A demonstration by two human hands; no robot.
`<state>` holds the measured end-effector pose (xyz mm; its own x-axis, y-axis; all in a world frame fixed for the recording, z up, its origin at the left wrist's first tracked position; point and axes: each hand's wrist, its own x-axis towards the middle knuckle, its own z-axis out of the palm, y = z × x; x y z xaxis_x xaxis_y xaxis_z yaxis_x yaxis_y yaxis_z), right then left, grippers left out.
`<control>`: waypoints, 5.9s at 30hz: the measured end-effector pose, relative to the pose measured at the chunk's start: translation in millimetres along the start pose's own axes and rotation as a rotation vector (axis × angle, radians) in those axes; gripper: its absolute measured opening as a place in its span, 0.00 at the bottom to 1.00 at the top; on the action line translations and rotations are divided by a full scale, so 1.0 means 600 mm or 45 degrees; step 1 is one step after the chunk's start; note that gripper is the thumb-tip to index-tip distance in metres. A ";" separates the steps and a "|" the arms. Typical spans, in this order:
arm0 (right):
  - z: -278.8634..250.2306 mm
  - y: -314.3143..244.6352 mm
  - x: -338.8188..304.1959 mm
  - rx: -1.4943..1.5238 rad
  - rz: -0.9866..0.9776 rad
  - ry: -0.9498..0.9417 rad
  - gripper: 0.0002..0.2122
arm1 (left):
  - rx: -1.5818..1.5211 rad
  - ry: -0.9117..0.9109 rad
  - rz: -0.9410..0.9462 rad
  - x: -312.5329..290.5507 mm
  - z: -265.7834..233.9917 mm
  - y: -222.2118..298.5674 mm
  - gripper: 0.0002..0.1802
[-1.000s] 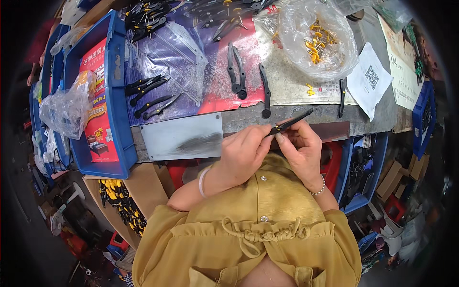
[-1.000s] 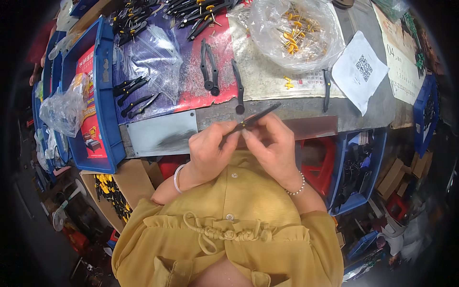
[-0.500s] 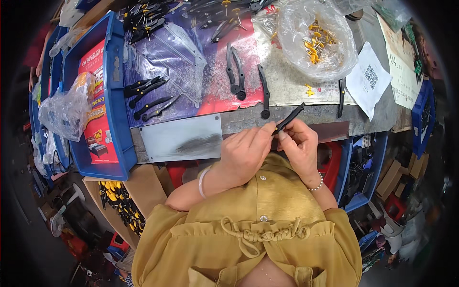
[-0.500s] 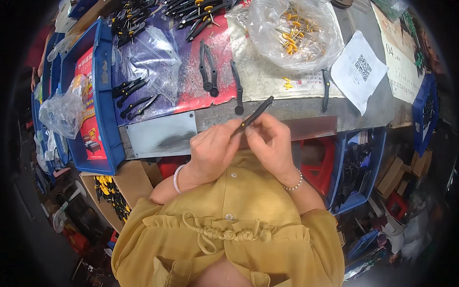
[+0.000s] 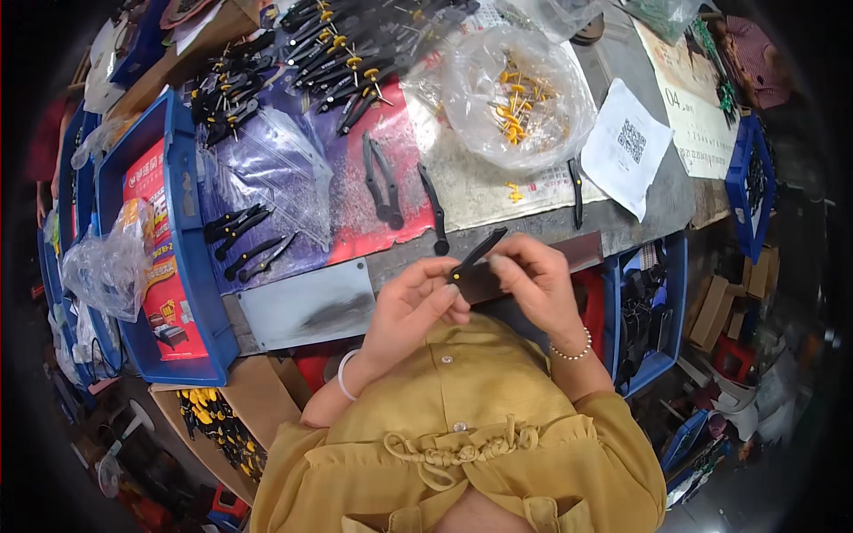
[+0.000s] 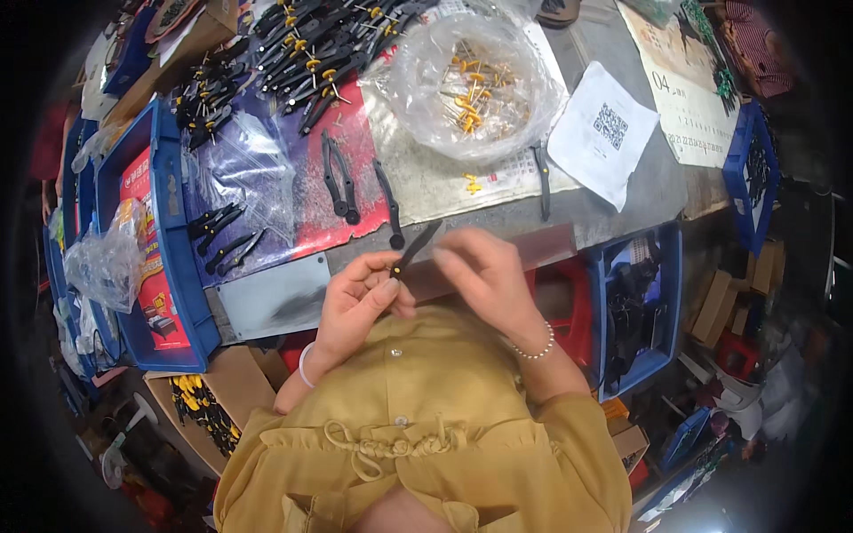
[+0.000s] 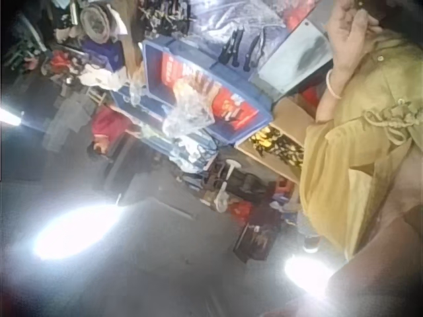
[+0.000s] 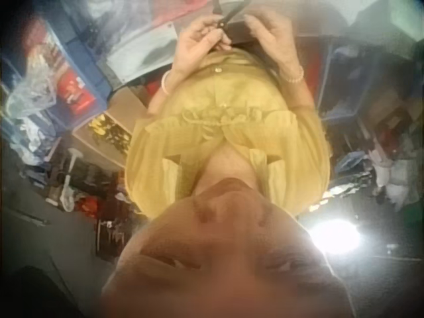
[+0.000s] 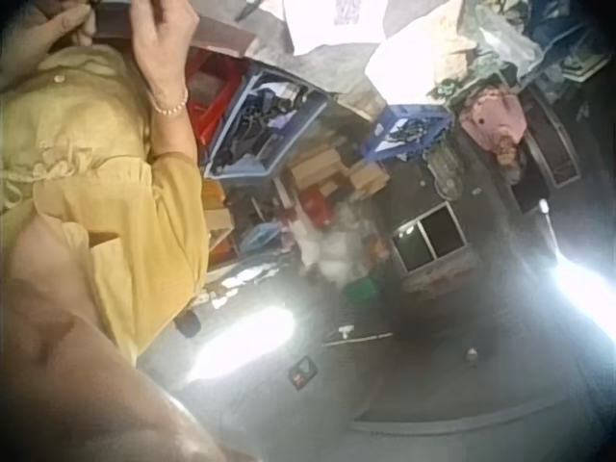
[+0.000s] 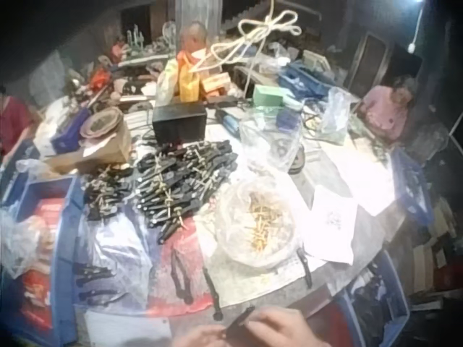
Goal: The person assembles plastic tool parts by fitting small yellow pins into black handles by hand.
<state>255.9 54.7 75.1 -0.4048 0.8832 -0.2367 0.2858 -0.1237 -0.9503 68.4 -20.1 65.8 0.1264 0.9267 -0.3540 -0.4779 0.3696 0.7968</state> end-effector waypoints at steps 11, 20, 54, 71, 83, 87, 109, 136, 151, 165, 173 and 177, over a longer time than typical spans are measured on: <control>-0.039 -0.052 0.105 -0.595 -0.464 0.237 0.07 | -0.509 -0.051 -0.055 -0.008 -0.032 -0.004 0.14; -0.071 -0.030 0.312 -1.832 -0.461 0.070 0.08 | -1.138 -0.170 -0.179 -0.005 -0.050 0.008 0.10; 0.016 -0.128 0.052 -0.549 -0.398 -0.467 0.10 | -1.024 -0.059 -0.058 0.021 -0.034 0.007 0.13; 0.024 -0.133 0.036 -0.390 -0.263 -0.663 0.08 | -0.934 0.104 0.107 0.028 -0.048 0.028 0.15; 0.009 -0.123 0.060 -0.448 -0.294 -0.230 0.09 | -1.391 -0.136 -0.134 0.030 -0.049 0.008 0.13; -0.023 -0.110 0.123 -0.781 -0.265 0.211 0.09 | -1.239 -0.055 -0.134 0.021 -0.045 0.020 0.13; -0.008 -0.012 0.029 0.909 0.361 -0.201 0.07 | 0.551 0.045 0.167 0.015 0.030 0.026 0.12; -0.010 0.020 0.011 0.923 0.267 -0.185 0.08 | 1.435 0.185 0.899 0.023 0.039 0.019 0.14; -0.006 0.027 0.009 0.969 0.263 -0.167 0.09 | 1.508 0.146 0.869 0.021 0.037 0.023 0.14; -0.030 0.016 -0.021 0.678 0.433 -0.394 0.06 | -0.067 0.110 -0.197 0.040 0.012 0.031 0.10; -0.024 0.016 -0.036 0.683 0.475 -0.378 0.06 | 0.162 0.064 -0.201 0.063 0.036 0.024 0.07; -0.041 0.006 -0.042 0.557 0.377 -0.320 0.05 | 0.212 -0.066 -0.244 0.075 0.045 0.015 0.10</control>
<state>288.5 43.2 82.9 -0.5716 0.6545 -0.4949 0.0543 -0.5716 -0.8187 93.4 26.8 70.5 0.2469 0.8395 -0.4841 -0.2920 0.5408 0.7889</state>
